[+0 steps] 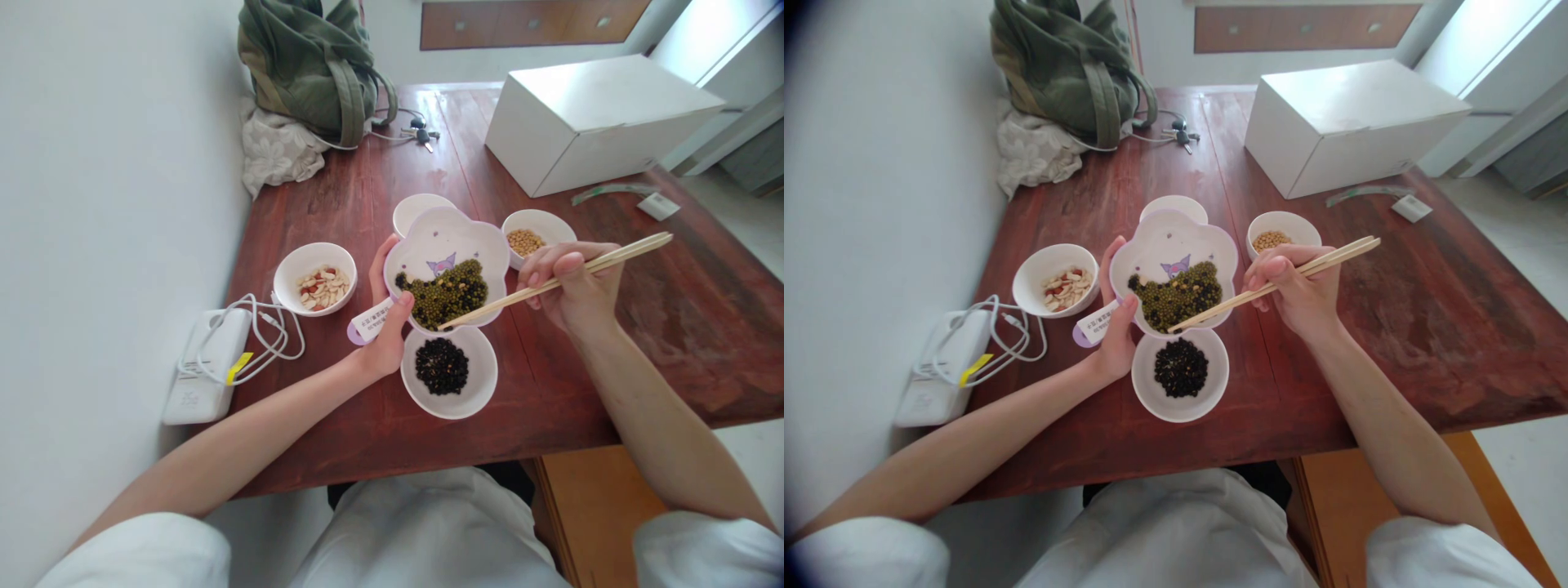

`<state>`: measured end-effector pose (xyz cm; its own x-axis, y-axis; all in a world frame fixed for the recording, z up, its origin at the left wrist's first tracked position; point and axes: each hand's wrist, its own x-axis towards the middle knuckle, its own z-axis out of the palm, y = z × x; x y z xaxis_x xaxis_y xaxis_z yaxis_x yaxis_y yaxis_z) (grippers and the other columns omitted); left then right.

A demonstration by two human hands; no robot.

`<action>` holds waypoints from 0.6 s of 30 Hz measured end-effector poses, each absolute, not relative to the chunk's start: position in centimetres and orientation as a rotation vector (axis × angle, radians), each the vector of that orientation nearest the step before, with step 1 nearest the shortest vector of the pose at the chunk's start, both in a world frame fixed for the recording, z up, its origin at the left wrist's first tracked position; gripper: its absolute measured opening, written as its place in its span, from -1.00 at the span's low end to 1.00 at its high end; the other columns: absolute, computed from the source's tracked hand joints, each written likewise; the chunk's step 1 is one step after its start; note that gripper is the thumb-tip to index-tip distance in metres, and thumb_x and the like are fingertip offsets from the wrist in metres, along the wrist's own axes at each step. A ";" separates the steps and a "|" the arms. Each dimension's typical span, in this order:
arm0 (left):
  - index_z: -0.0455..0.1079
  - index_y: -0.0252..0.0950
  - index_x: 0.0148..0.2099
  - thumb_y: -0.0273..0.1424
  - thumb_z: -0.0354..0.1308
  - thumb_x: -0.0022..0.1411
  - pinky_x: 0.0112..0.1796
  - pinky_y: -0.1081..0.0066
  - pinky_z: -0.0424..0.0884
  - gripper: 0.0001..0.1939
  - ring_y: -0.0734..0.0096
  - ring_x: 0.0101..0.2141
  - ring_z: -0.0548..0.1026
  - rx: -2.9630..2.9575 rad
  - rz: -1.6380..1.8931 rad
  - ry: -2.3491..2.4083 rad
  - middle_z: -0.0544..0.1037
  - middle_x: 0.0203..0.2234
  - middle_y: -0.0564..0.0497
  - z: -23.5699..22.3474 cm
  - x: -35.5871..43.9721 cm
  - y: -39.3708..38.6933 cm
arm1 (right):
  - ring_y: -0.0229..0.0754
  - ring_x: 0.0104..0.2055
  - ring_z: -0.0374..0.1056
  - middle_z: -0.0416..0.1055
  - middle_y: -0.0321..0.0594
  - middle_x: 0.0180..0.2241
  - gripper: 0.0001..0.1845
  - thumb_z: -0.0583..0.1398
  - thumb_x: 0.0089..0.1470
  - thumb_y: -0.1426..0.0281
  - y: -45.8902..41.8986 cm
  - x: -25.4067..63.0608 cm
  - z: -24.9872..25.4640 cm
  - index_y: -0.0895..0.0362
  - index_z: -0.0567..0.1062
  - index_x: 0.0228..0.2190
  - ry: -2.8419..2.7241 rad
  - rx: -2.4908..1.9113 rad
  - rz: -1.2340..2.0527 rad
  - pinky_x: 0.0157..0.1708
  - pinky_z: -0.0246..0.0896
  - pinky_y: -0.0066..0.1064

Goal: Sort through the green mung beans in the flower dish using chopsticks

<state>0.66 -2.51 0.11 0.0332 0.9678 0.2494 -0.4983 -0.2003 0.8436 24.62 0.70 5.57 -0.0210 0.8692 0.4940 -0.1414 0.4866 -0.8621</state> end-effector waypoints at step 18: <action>0.23 0.04 0.59 -0.03 0.37 0.44 0.57 -0.11 0.18 -0.21 -0.13 0.61 0.17 1.001 1.509 0.648 0.40 0.54 -0.07 0.8 0.9 -2.5 | -0.26 -0.68 0.33 0.51 -0.19 -0.63 -0.42 0.52 0.08 -0.11 0.7 24.1 4.9 0.09 0.67 -0.61 -1.300 -0.785 0.947 -0.82 0.04 -0.44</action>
<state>0.86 -2.46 0.76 0.0196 0.9722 0.2333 -0.5005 -0.1925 0.8440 24.13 0.69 4.89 0.0173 0.9042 0.4268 -0.1286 0.4253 -0.8959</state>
